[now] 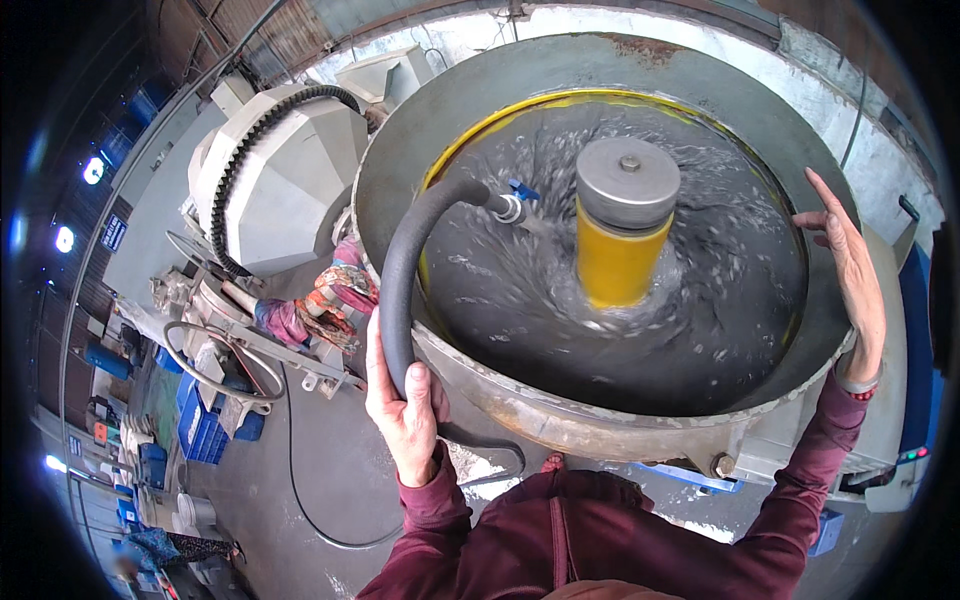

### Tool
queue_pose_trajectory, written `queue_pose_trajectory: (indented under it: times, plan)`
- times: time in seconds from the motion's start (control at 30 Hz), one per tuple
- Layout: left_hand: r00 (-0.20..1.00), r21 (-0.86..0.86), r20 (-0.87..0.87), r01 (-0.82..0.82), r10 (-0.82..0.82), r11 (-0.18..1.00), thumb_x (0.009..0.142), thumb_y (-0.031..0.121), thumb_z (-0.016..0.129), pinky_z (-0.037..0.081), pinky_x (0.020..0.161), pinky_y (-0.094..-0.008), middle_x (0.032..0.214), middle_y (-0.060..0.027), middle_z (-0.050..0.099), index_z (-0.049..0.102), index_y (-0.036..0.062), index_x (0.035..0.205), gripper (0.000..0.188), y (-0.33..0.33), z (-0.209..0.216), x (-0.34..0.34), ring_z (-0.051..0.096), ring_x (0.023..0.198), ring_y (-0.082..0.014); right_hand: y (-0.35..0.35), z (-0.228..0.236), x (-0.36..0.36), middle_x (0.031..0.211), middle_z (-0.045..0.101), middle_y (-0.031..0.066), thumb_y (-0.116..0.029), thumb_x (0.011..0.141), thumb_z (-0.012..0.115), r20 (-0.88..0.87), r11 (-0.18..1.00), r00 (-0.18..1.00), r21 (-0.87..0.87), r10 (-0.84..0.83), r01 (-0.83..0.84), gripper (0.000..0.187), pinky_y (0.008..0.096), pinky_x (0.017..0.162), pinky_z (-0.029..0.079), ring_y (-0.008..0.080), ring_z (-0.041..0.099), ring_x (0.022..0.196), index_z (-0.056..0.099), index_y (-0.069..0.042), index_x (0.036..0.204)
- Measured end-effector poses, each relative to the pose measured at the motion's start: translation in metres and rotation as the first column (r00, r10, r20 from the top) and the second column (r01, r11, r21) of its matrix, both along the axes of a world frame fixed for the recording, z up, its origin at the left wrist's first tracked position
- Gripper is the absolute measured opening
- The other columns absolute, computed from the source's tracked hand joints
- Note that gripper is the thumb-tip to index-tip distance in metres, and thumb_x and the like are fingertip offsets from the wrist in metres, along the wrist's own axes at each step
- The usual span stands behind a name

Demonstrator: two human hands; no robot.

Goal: The person operates a large industrial washing machine, using a hose to spray water into the rotating drum. They repeatedly adjust the hose and check the machine's contents while another person works in the background.

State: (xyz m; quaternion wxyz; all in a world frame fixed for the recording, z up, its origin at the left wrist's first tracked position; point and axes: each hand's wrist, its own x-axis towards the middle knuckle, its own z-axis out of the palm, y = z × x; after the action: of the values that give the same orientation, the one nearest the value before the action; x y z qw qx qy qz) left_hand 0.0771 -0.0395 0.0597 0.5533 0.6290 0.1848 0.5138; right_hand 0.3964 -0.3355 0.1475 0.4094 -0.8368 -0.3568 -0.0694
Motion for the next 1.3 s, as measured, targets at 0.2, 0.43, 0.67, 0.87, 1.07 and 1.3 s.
queue_pose_trajectory:
  times: [0.2, 0.43, 0.67, 0.87, 1.07, 1.3]
  plan:
    - [0.996, -0.019, 0.013, 0.09, -0.09, 0.996, 0.099, 0.026, 0.05, 0.03, 0.035, -0.0201, 0.058, 0.0014, 0.043, 0.027, 0.003, 0.146, 0.058, 0.006, 0.012, 0.005, 0.036, 0.038, -0.0038, -0.001, 0.001, 0.001, 0.098, 0.064, 0.0114, -0.055, 0.099, 0.03, -0.004, 0.999, 1.0, -0.011, 0.03, -0.03, 0.059, 0.0337, 0.094, 0.041, 0.0214, 0.057, 0.1, 0.044, -0.017, 0.142]
    - [0.986, -0.047, -0.141, 0.085, -0.091, 0.995, 0.1, 0.027, 0.046, 0.033, 0.033, -0.0212, 0.053, 0.001, 0.041, 0.04, -0.0003, 0.131, 0.042, 0.015, 0.035, 0.009, 0.036, 0.035, -0.0058, 0.001, -0.001, 0.003, 0.097, 0.064, 0.0099, -0.055, 0.099, 0.03, -0.031, 0.999, 0.998, -0.004, 0.045, -0.045, 0.059, 0.0322, 0.089, 0.042, 0.0187, 0.056, 0.095, 0.046, -0.016, 0.141]
    - [0.968, -0.014, -0.246, 0.05, -0.052, 0.999, 0.1, 0.026, 0.046, 0.032, 0.033, -0.0212, 0.055, 0.0016, 0.042, 0.042, 0.0003, 0.127, 0.037, 0.017, 0.04, 0.01, 0.037, 0.036, -0.0053, 0.001, 0.001, 0.001, 0.097, 0.064, 0.0102, -0.053, 0.1, 0.031, -0.059, 0.998, 0.997, -0.019, 0.056, -0.057, 0.058, 0.0314, 0.088, 0.042, 0.0184, 0.055, 0.095, 0.046, -0.015, 0.14]
    - [0.943, -0.017, -0.332, 0.016, -0.021, 1.0, 0.1, 0.022, 0.046, 0.031, 0.033, -0.0212, 0.057, 0.0026, 0.041, 0.043, 0.0014, 0.127, 0.035, 0.013, 0.048, 0.007, 0.037, 0.037, -0.0049, 0.0, 0.005, -0.001, 0.096, 0.064, 0.0114, -0.05, 0.1, 0.033, -0.028, 0.996, 0.998, -0.065, 0.062, -0.063, 0.056, 0.0315, 0.09, 0.041, 0.0188, 0.055, 0.096, 0.046, -0.014, 0.14]
    - [0.937, 0.0, -0.347, 0.035, -0.033, 0.999, 0.101, 0.026, 0.044, 0.032, 0.033, -0.0209, 0.056, 0.0025, 0.04, 0.044, 0.002, 0.125, 0.035, 0.009, 0.053, 0.007, 0.037, 0.037, -0.0049, 0.002, 0.005, -0.003, 0.097, 0.064, 0.0119, -0.053, 0.099, 0.033, -0.042, 0.996, 0.998, -0.076, 0.044, -0.047, 0.058, 0.0334, 0.09, 0.042, 0.0198, 0.056, 0.097, 0.045, -0.014, 0.14]
    - [0.923, 0.046, -0.384, 0.015, 0.004, 0.999, 0.102, 0.032, 0.039, 0.034, 0.031, -0.0225, 0.052, 0.0009, 0.037, 0.046, 0.0014, 0.127, 0.04, 0.011, 0.05, 0.008, 0.036, 0.033, -0.0082, 0.001, 0.005, -0.002, 0.097, 0.065, 0.0123, -0.053, 0.099, 0.033, -0.035, 0.996, 0.999, -0.081, 0.021, -0.024, 0.057, 0.0337, 0.09, 0.042, 0.0205, 0.058, 0.098, 0.045, -0.015, 0.141]
